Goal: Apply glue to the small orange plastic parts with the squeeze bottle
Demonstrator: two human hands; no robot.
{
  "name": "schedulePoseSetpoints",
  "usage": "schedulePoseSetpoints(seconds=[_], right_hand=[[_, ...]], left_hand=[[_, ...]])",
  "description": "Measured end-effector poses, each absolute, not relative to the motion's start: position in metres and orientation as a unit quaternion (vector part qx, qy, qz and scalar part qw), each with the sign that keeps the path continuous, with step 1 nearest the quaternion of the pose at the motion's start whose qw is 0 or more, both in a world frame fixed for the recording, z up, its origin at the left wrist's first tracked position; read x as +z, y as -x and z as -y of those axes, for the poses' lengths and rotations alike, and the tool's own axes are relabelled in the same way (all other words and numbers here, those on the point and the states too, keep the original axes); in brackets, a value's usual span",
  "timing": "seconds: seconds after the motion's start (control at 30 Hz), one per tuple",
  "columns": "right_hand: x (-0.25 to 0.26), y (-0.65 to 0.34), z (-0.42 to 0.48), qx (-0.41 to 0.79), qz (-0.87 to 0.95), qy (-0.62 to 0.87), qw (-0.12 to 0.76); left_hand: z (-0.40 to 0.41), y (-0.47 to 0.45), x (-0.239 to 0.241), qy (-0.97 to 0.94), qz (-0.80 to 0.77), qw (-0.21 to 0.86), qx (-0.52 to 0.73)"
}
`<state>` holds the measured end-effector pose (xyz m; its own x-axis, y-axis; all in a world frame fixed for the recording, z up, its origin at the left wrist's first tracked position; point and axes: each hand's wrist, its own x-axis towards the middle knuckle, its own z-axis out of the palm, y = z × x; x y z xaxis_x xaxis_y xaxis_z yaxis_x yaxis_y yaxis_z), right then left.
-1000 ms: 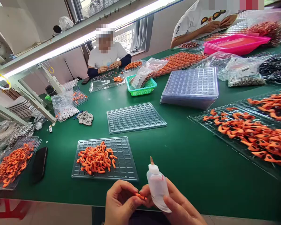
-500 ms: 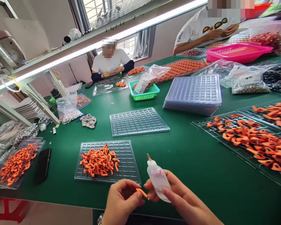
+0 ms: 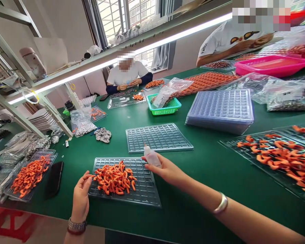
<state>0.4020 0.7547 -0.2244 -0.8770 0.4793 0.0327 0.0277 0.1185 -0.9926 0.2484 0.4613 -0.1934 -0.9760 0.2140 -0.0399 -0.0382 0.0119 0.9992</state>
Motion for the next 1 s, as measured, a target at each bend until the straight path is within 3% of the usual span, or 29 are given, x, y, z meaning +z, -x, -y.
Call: schedulePoseSetpoints(seconds=[0.3,0.5,0.83,1.0], right_hand=[[-0.235,-0.443,-0.787,0.582,0.758,0.238,0.173],[-0.237,-0.472,-0.843,0.529,0.760,0.310,0.215],[-0.256,-0.409,-0.904,0.474,0.743,0.393,0.261],[-0.247,-0.382,-0.898,0.494,0.736,0.358,0.292]], left_hand=[[-0.502,-0.297,-0.199,-0.093,-0.658,0.212,0.717],[-0.544,-0.299,-0.188,-0.176,-0.680,0.270,0.658],[-0.676,-0.216,-0.172,-0.144,-0.697,0.333,0.618],[-0.651,-0.220,-0.156,-0.136,-0.652,0.321,0.673]])
